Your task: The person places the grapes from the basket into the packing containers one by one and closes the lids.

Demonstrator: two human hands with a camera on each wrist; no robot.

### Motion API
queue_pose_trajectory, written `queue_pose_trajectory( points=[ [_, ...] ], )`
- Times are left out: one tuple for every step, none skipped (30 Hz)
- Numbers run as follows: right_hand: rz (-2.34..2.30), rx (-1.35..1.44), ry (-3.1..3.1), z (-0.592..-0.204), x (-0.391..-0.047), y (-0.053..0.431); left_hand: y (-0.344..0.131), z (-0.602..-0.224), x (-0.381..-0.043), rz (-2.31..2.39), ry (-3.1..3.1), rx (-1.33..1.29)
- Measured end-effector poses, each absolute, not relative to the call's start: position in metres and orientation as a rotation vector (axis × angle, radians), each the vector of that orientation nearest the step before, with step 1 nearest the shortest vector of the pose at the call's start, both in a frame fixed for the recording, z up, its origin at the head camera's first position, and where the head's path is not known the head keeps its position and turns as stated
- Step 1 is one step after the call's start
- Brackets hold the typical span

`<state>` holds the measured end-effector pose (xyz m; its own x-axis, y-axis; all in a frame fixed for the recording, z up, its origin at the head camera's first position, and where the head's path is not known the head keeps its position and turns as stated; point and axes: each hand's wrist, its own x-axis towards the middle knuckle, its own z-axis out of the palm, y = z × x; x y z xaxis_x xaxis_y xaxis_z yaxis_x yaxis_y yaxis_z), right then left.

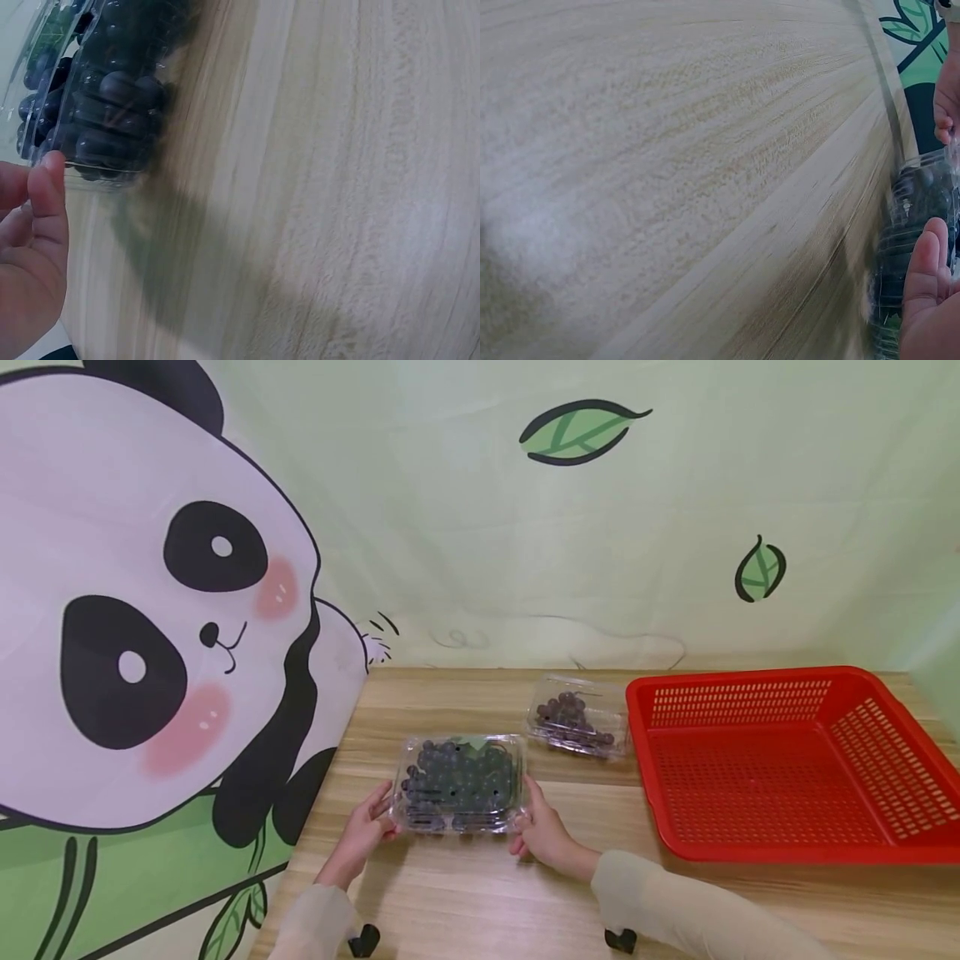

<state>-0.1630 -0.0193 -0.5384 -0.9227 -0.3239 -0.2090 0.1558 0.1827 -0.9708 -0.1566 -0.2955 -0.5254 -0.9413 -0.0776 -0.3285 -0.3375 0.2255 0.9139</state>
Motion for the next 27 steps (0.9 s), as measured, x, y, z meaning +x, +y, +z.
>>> queue_pose_trajectory(
  points=[
    [-1.796,-0.153,2.091,-0.538,-0.163,-0.019,-0.295,-0.526,-0.157,1.793,2.289,-0.399],
    [-1.801,-0.148,2.084,-0.538,-0.164,-0.018,-0.294,-0.526,-0.157,1.799,2.294,-0.405],
    [-1.803,-0.153,2.083,-0.537,-0.164,-0.017,-0.294,-0.527,-0.158,1.803,2.301,-0.412],
    [-1.807,-0.154,2.081,-0.537,-0.164,-0.016,-0.294,-0.527,-0.158,1.807,2.307,-0.417],
    [-1.807,-0.158,2.081,-0.536,-0.164,-0.015,-0.293,-0.528,-0.158,1.808,2.314,-0.427],
    [-1.808,-0.161,2.081,-0.536,-0.165,-0.014,-0.293,-0.528,-0.159,1.807,2.324,-0.433],
    [-1.805,-0.167,2.086,-0.535,-0.165,-0.013,-0.292,-0.529,-0.159,1.808,2.328,-0.447],
    [-1.804,-0.173,2.088,-0.534,-0.165,-0.011,-0.292,-0.529,-0.160,1.802,2.335,-0.452],
    [-1.801,-0.179,2.093,-0.533,-0.165,-0.010,-0.292,-0.529,-0.161,1.790,2.345,-0.460],
    [-1.795,-0.180,2.099,-0.531,-0.166,-0.009,-0.292,-0.529,-0.162,1.784,2.351,-0.461],
    [-1.789,-0.181,2.106,-0.529,-0.166,-0.008,-0.292,-0.528,-0.163,1.774,2.362,-0.467],
    [-1.775,-0.183,2.122,-0.527,-0.167,-0.007,-0.292,-0.527,-0.165,1.758,2.380,-0.472],
    [-1.760,-0.185,2.141,-0.524,-0.167,-0.006,-0.292,-0.526,-0.167,1.744,2.396,-0.477],
    [-1.747,-0.185,2.161,-0.522,-0.168,-0.005,-0.292,-0.525,-0.168,1.726,2.416,-0.475],
    [-1.729,-0.183,2.188,-0.519,-0.169,-0.003,-0.291,-0.523,-0.170,1.711,2.439,-0.475],
    [-1.711,-0.188,2.225,-0.517,-0.170,-0.002,-0.291,-0.520,-0.173,1.695,2.462,-0.467],
    [-1.699,-0.187,2.255,-0.514,-0.172,-0.001,-0.291,-0.518,-0.175,1.674,2.486,-0.463],
    [-1.682,-0.186,2.288,-0.512,-0.173,0.001,-0.291,-0.515,-0.177,1.656,2.511,-0.452],
    [-1.679,-0.181,2.305,-0.510,-0.174,0.003,-0.291,-0.513,-0.180,1.645,2.531,-0.439],
    [-1.674,-0.180,2.324,-0.508,-0.176,0.004,-0.291,-0.510,-0.182,1.630,2.555,-0.422],
    [-1.668,-0.181,2.343,-0.506,-0.177,0.006,-0.291,-0.508,-0.185,1.619,2.575,-0.408],
    [-1.668,-0.183,2.358,-0.504,-0.179,0.008,-0.291,-0.506,-0.187,1.610,2.592,-0.391],
    [-1.671,-0.179,2.358,-0.501,-0.180,0.010,-0.291,-0.504,-0.190,1.603,2.610,-0.376],
    [-1.671,-0.184,2.362,-0.498,-0.181,0.012,-0.291,-0.502,-0.193,1.597,2.626,-0.361],
    [-1.670,-0.183,2.364,-0.496,-0.182,0.014,-0.290,-0.500,-0.196,1.592,2.635,-0.347],
    [-1.664,-0.188,2.371,-0.493,-0.183,0.016,-0.289,-0.499,-0.199,1.583,2.645,-0.337],
    [-1.659,-0.193,2.376,-0.490,-0.184,0.018,-0.288,-0.496,-0.202,1.567,2.655,-0.326]
  ],
)
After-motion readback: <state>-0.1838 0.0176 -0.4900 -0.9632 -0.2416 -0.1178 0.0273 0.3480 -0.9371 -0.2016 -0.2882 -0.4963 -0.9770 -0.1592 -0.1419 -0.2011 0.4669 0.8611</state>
